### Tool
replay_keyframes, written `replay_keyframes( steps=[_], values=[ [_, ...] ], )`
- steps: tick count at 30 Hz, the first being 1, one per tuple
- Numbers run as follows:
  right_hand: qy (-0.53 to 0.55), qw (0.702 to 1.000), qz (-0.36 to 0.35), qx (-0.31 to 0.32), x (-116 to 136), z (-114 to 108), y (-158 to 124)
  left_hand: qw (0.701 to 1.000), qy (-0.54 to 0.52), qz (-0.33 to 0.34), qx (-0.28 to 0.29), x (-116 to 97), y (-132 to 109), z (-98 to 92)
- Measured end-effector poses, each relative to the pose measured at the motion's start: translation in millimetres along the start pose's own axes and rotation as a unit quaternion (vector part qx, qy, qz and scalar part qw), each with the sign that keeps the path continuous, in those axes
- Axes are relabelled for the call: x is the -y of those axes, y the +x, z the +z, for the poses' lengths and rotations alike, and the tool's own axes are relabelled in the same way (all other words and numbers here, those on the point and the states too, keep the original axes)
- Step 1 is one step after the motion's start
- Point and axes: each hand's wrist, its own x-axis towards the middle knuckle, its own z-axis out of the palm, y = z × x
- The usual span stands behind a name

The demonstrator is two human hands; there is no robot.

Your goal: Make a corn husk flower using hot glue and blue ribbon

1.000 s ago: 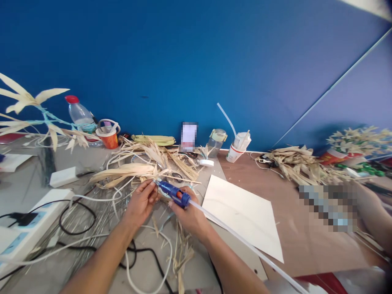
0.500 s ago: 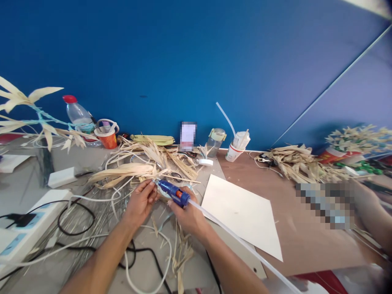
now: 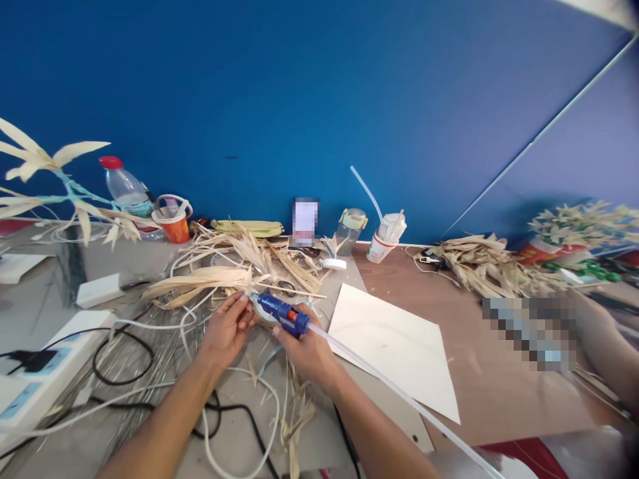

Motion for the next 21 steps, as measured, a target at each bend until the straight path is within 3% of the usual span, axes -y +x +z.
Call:
replay_keyframes(
  steps=[12, 17, 21],
  values=[
    [-0.015, 1.0, -0.02, 0.012, 1.0, -0.2, -0.8, 1.0, -0.007, 0.004, 0.004, 0.4, 1.1, -2.7],
    [0.092, 0.994, 0.058, 0.009, -4.9, -8.6, 2.2, 1.0, -0.019, -0.004, 0.007, 0.8, 2.1, -5.4],
    [0.236, 0.963, 0.13, 0.035, -6.1, -22.4, 6.6, 0.999, -0.028, -0.012, 0.013, 1.8, 4.0, -8.5]
  ],
)
